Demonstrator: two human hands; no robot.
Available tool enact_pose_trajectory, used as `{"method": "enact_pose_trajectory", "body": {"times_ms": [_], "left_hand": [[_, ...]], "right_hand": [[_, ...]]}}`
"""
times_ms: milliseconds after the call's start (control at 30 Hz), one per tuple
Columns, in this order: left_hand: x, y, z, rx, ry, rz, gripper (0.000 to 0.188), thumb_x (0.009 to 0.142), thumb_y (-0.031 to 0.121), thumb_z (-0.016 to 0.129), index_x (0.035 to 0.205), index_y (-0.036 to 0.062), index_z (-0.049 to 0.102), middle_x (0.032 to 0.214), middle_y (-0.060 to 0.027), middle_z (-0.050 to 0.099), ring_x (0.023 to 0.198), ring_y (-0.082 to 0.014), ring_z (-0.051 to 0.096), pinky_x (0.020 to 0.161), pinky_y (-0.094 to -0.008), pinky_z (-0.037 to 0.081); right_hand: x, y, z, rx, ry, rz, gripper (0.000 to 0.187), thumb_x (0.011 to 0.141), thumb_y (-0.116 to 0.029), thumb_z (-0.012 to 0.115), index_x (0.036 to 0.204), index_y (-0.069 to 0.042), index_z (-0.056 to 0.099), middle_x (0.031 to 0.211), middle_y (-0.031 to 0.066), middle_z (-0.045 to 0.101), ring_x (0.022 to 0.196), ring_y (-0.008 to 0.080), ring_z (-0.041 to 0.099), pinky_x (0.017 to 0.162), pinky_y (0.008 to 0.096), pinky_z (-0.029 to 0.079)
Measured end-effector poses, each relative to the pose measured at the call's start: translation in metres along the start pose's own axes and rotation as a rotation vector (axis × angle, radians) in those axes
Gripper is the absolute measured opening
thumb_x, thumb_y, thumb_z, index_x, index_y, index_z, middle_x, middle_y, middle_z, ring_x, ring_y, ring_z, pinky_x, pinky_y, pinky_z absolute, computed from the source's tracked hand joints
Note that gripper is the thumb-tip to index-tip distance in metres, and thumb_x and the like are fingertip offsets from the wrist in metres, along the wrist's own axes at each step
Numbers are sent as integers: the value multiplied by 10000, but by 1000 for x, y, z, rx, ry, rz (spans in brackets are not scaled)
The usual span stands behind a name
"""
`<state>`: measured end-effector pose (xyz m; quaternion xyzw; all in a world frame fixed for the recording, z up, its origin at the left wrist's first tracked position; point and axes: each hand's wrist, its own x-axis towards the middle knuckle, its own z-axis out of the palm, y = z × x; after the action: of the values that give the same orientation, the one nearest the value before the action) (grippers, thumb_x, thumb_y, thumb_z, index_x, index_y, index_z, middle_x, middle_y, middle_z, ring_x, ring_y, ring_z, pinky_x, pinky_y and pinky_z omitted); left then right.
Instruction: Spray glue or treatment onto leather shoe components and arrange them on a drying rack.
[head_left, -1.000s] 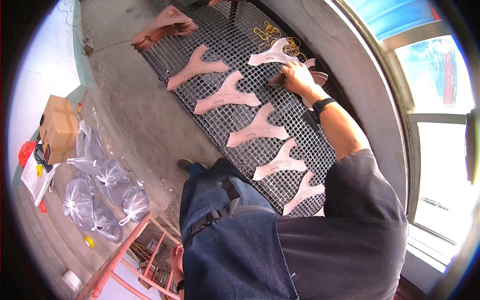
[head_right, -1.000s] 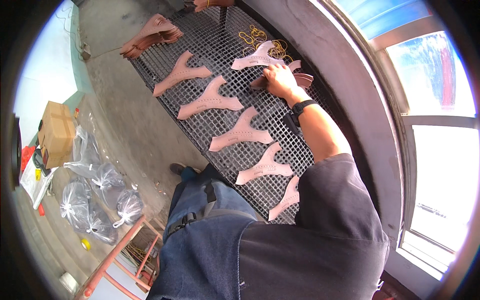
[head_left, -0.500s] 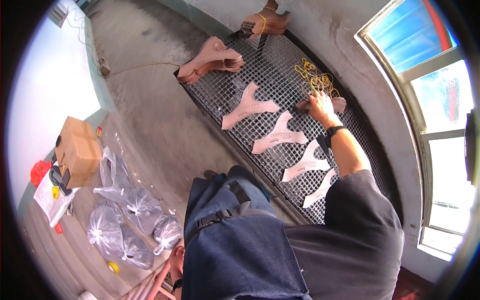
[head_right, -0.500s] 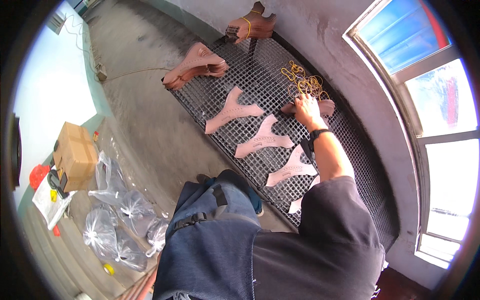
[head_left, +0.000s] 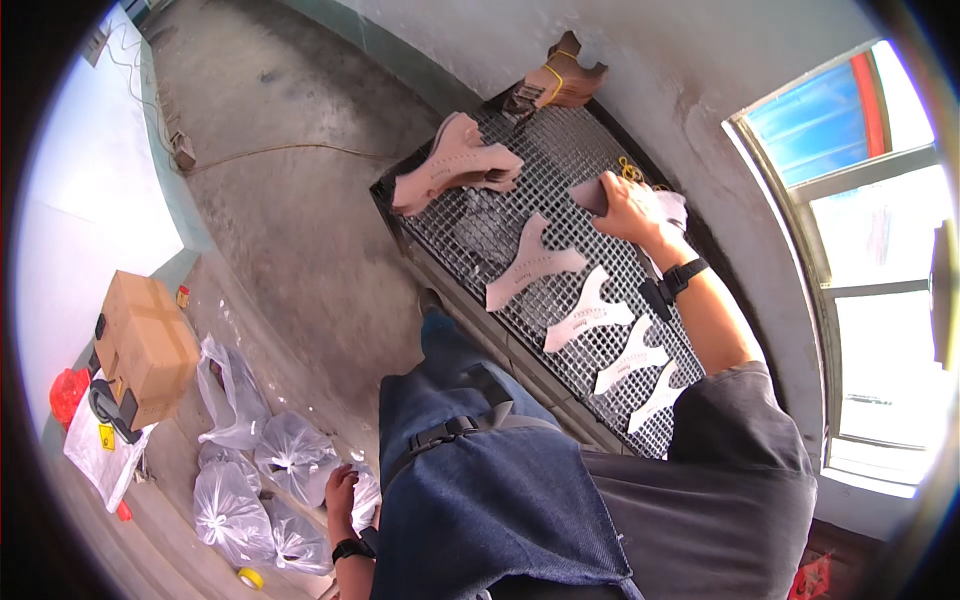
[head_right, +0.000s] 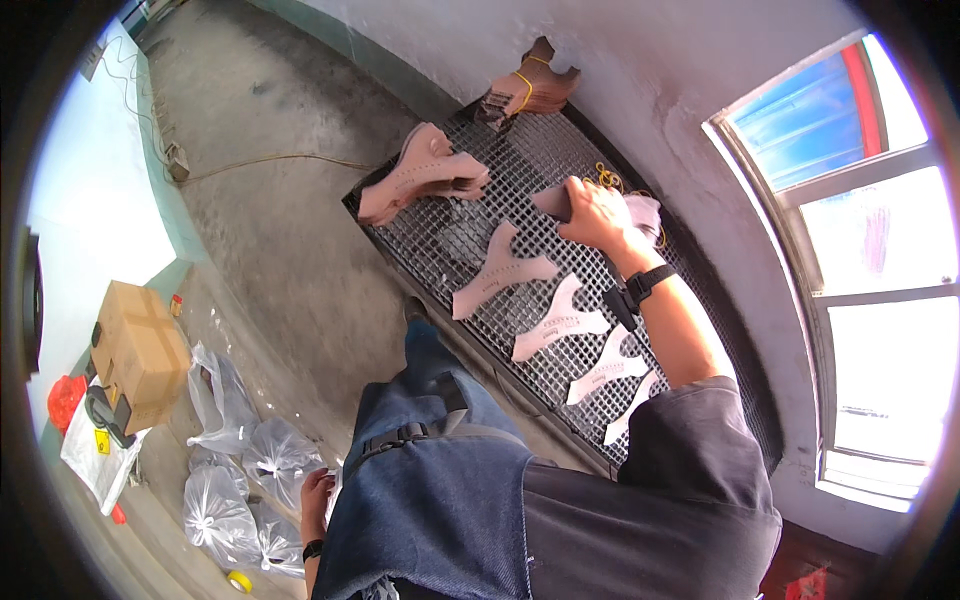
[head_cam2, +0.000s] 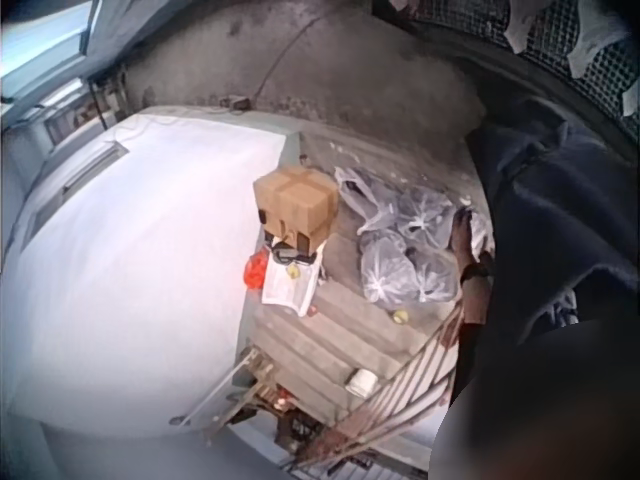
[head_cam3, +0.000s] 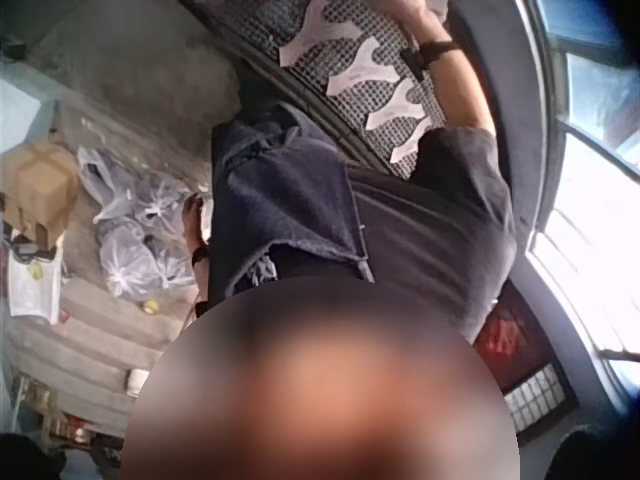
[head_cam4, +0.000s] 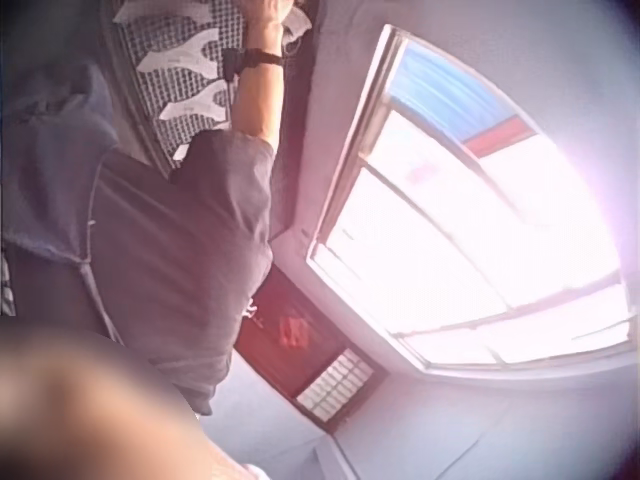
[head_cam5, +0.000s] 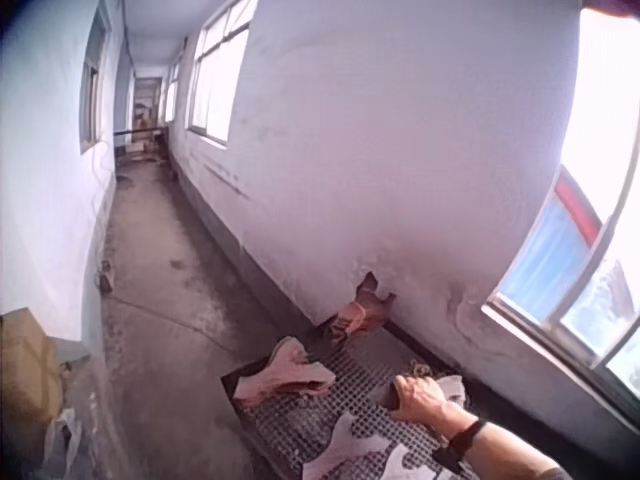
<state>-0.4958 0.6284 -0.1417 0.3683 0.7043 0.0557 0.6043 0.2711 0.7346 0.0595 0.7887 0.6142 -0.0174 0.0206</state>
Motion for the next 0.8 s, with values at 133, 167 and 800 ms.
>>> {"method": "enact_pose_trajectory", "body": {"times_ms": [133, 167, 800], "left_hand": [[17, 19, 5, -81, -23, 4, 408, 921, 100, 599, 1314, 0, 645, 1115, -121, 746, 971, -187, 699, 840, -291, 520], [18, 25, 6, -82, -9, -10, 408, 928, 99, 599, 1323, 3, 640, 1116, -118, 746, 974, -182, 697, 843, -283, 516], [122, 115, -36, 48, -157, 1, 402, 936, 85, 578, 1319, -20, 636, 1097, -124, 758, 1003, -192, 701, 845, -300, 531]], "right_hand": [[89, -59, -45, 33, -188, -163, 386, 679, -189, 718, 986, 10, 595, 978, 225, 684, 988, 417, 670, 828, 516, 533], [107, -75, -52, 46, -173, -271, 390, 668, -161, 727, 998, 0, 597, 963, 207, 679, 991, 417, 669, 826, 512, 535], [177, -214, 16, -84, -248, -664, 824, 803, -185, 764, 1545, -69, 424, 1454, 107, 575, 1408, 291, 496, 1200, 553, 332]]}}
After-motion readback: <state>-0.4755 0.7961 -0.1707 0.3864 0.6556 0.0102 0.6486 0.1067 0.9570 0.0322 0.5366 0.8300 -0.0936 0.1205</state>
